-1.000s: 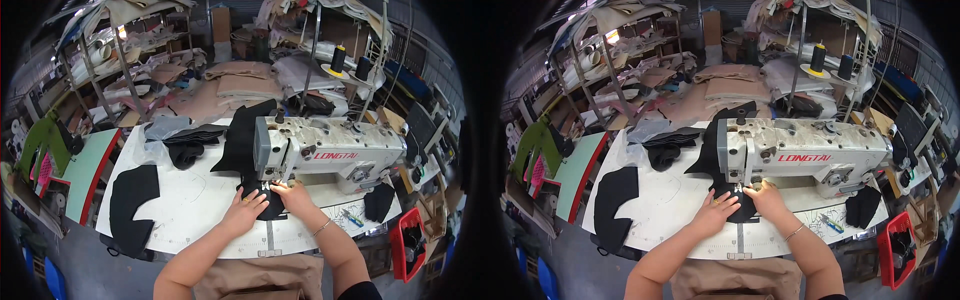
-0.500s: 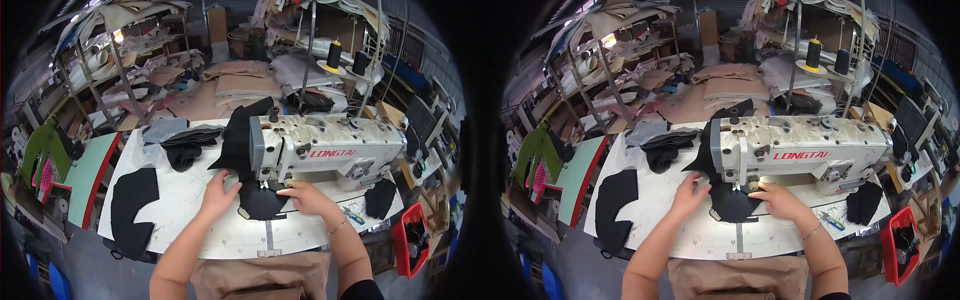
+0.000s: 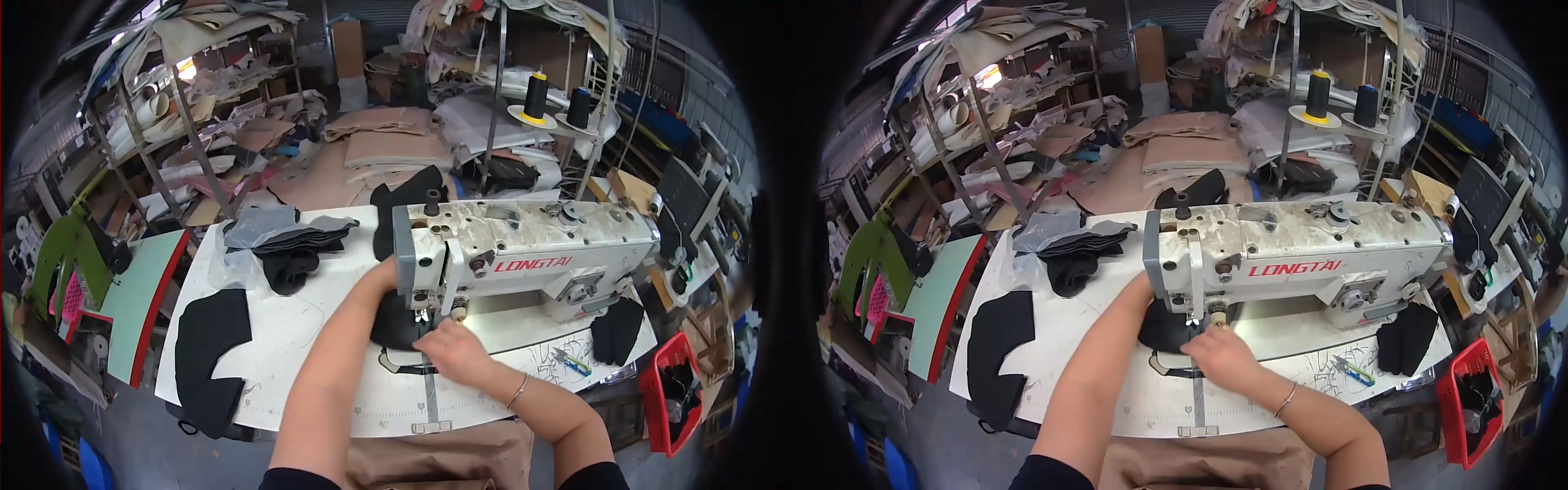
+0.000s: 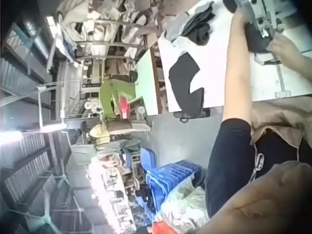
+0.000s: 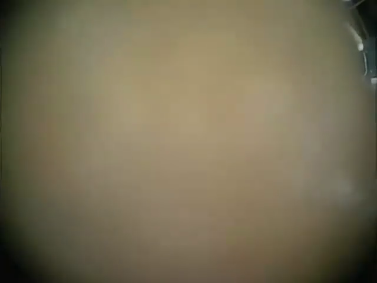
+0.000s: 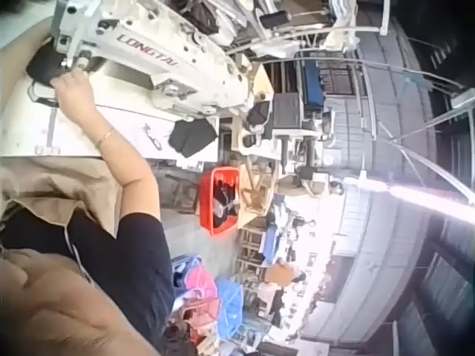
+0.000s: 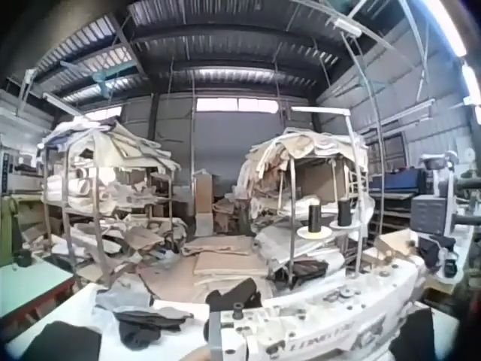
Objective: Stitching black material components together using an industrial sewing machine.
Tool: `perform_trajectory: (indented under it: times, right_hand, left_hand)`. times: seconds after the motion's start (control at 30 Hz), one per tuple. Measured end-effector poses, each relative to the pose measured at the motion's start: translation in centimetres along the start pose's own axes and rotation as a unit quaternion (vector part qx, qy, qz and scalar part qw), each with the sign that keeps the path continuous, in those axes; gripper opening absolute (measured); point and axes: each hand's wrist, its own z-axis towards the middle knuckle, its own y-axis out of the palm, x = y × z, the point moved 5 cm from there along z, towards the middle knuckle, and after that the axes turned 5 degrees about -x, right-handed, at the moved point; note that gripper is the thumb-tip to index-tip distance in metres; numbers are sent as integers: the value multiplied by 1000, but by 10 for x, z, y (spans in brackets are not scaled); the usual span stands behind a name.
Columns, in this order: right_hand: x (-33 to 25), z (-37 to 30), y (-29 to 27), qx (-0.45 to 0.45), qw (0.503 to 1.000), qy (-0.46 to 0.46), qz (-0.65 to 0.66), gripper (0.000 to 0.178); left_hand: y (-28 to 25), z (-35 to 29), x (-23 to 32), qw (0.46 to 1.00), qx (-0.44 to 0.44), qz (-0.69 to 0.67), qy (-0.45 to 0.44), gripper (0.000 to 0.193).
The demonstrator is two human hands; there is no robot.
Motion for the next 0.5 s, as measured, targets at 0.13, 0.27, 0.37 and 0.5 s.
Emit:
perform_trajectory:
  times: [0.13,0.27,0.37,0.5]
  right_hand:
    - [-26,16,-2,19,996,-13,89,29]
    - [13,-6,-15,16,994,60,93,31]
    - [25,2,-14,21,979,117,165,19]
    - [36,15,-7,-64,948,204,236,21]
  left_hand:
    - [11,9,-75,988,60,-129,62,40]
    - [8,-75,35,937,238,222,125,34]
    - [29,-156,46,938,309,132,79,27]
    - [63,-174,91,920,199,277,195,42]
